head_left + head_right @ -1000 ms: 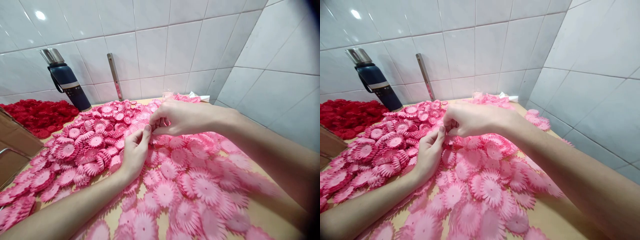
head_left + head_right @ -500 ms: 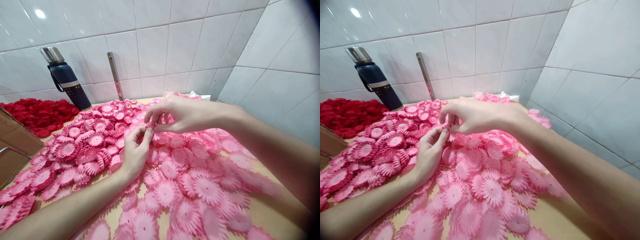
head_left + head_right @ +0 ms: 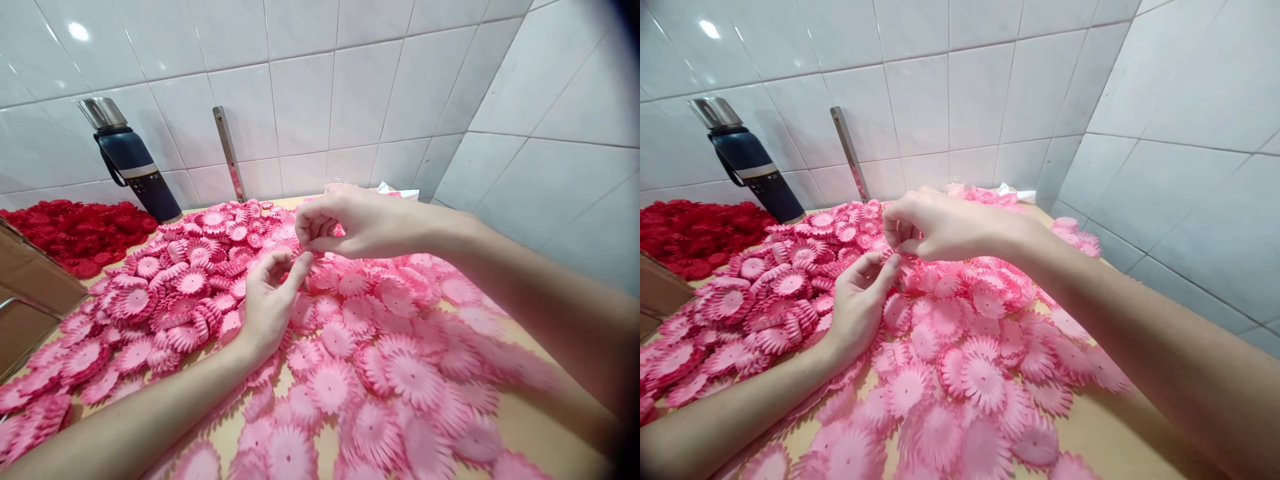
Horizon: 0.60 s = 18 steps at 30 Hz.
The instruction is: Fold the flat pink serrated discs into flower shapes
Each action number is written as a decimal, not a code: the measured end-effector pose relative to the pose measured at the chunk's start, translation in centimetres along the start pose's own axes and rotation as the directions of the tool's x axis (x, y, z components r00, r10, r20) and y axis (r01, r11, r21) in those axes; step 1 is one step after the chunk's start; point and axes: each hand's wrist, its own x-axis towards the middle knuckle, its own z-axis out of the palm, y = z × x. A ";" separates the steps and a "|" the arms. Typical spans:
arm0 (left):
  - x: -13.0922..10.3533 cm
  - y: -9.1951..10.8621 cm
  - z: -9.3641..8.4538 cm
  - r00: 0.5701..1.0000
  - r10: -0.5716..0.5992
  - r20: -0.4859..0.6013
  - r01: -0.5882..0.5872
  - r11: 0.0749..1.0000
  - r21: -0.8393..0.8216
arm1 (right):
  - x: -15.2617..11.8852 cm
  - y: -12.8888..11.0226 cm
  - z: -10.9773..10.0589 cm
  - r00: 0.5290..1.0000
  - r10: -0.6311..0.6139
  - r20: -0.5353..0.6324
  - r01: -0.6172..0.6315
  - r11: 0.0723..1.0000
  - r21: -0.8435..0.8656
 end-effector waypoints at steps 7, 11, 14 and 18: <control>-0.2 0.3 -0.1 0.999 0.038 0.032 -0.041 0.991 0.130 | -0.2 0.0 -0.3 0.999 0.007 0.035 -0.009 0.999 0.043; -0.3 0.2 -0.2 0.996 0.049 0.068 -0.058 0.987 0.152 | -0.2 0.1 -0.3 0.998 0.017 0.066 -0.023 0.996 0.081; -0.3 0.2 -0.2 0.997 0.026 0.067 -0.035 0.989 0.144 | -0.2 0.1 -0.4 0.998 0.008 0.064 -0.012 0.997 0.072; -0.4 0.4 0.0 0.998 0.019 0.061 -0.029 0.986 0.163 | -0.1 0.0 -0.6 0.995 -0.045 0.085 0.040 0.997 0.060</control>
